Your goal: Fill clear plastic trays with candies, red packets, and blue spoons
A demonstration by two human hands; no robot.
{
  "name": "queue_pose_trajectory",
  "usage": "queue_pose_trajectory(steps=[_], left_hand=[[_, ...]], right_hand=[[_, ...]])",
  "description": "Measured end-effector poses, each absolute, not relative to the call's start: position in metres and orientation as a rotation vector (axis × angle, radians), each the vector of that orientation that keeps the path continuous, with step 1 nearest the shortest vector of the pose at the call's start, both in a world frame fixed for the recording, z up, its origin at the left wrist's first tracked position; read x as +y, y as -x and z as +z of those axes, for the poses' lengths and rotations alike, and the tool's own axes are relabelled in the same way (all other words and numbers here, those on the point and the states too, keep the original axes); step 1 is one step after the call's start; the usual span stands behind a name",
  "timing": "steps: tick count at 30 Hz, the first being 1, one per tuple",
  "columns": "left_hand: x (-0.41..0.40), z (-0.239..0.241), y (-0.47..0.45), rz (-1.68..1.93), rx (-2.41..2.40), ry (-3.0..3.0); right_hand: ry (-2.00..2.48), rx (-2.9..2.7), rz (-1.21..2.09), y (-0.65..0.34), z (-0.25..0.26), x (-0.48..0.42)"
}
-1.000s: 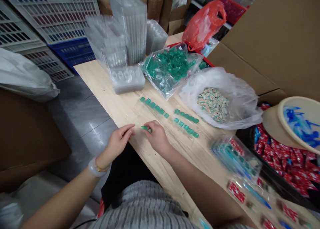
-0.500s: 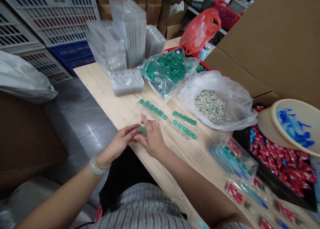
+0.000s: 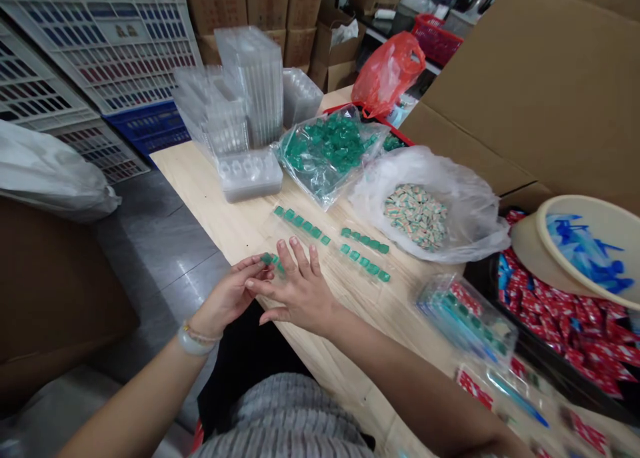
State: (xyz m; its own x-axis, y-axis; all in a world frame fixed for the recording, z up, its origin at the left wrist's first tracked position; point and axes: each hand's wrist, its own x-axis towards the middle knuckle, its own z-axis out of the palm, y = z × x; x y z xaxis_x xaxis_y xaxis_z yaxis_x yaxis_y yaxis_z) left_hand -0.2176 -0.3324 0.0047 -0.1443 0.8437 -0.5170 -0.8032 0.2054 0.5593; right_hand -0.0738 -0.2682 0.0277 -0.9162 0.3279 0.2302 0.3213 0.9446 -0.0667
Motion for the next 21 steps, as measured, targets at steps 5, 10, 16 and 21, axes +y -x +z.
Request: queue_pose_trajectory(steps=[5, 10, 16, 21], left_hand=[[-0.336, 0.015, 0.217, 1.395, 1.036, -0.070], [-0.339, 0.017, 0.214, 1.379, 1.058, -0.239], [-0.341, 0.025, 0.211, 1.318, 1.192, -0.441], [-0.342, 0.029, 0.209, 1.338, 1.182, -0.523]], right_hand=[[0.475, -2.871, 0.050, 0.070, 0.028, -0.267], [0.502, -2.783, 0.154, 0.066, 0.037, -0.265], [0.636, -2.497, 0.606, 0.068, 0.045, -0.262], [0.490, -2.495, 0.624, 0.073, 0.039, -0.261]])
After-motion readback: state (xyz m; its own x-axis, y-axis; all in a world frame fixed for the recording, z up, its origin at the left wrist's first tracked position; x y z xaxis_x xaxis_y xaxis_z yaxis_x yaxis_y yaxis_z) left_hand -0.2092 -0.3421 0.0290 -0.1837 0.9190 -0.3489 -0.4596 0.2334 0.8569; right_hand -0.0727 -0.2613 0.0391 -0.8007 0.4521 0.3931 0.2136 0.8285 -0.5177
